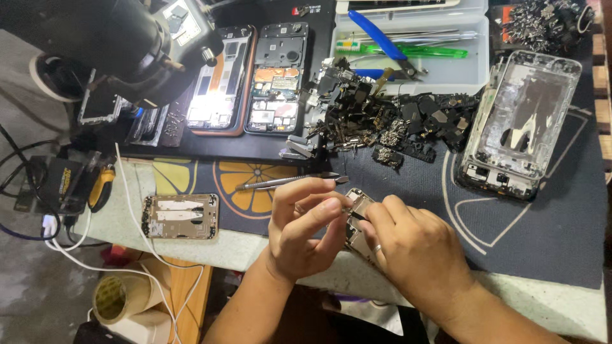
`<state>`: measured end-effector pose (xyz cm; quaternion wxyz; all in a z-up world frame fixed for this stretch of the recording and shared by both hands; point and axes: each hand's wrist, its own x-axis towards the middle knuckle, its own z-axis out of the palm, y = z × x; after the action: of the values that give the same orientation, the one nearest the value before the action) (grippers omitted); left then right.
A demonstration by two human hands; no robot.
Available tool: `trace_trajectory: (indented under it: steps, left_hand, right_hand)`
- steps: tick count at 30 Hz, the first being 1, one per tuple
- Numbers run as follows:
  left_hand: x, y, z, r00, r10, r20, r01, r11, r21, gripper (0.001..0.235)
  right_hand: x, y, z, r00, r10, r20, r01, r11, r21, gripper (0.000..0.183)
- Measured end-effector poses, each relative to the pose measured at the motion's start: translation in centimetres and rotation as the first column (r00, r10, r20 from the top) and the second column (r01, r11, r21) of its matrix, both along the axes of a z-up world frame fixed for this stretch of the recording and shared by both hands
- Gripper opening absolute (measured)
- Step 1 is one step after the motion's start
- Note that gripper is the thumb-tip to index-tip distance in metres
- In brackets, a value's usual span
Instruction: The person uses a small screwdriver and tweezers to remove screws and small components from a disassembled smartphone chassis. They place removed parts on the workbench and continue to pry and adjust internal components within the phone frame.
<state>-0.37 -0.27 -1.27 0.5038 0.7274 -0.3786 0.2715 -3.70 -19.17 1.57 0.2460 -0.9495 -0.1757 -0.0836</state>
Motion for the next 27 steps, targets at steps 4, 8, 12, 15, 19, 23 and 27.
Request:
trace_trajectory:
  steps: [4, 8, 12, 15, 19, 23, 27]
  left_hand:
    - [0.0, -0.1, 0.6, 1.0, 0.026, 0.016, -0.026, 1.0, 0.011, 0.055]
    - [0.1, -0.2, 1.1, 0.995, 0.096, 0.031, -0.098, 0.993, 0.063, 0.058]
    - [0.4, 0.1, 1.3, 0.998, 0.03, 0.048, -0.033, 0.997, 0.073, 0.061]
    - [0.7, 0.0, 0.8, 0.998, -0.055, 0.02, 0.054, 0.997, 0.048, 0.061]
    - [0.8, -0.2, 0.6, 0.999, 0.003, 0.034, -0.005, 0.999, 0.051, 0.064]
    - [0.9, -0.2, 1.2, 0.997, 0.023, 0.079, -0.028, 0.998, 0.058, 0.066]
    - [0.9, -0.1, 1.7, 0.997, -0.067, 0.045, 0.064, 0.996, 0.063, 0.061]
  right_hand:
    - [0.1, 0.1, -0.1, 1.0, 0.001, -0.018, -0.001, 1.0, -0.025, 0.019]
    - [0.0, 0.0, -0.1, 1.0, 0.0, -0.027, 0.0, 1.0, -0.015, 0.018]
    - [0.0, 0.0, -0.2, 1.0, 0.001, -0.022, 0.0, 1.0, 0.005, 0.016]
    - [0.1, -0.1, -0.2, 1.0, 0.004, -0.015, -0.003, 1.0, 0.015, 0.017]
    - [0.0, -0.1, -0.1, 0.999, 0.01, -0.049, -0.008, 0.999, 0.034, 0.02]
    - [0.0, -0.1, 0.0, 0.999, 0.006, -0.049, -0.004, 0.999, 0.046, 0.018]
    - [0.1, 0.0, -0.1, 0.999, 0.001, -0.039, -0.001, 1.0, 0.006, 0.017]
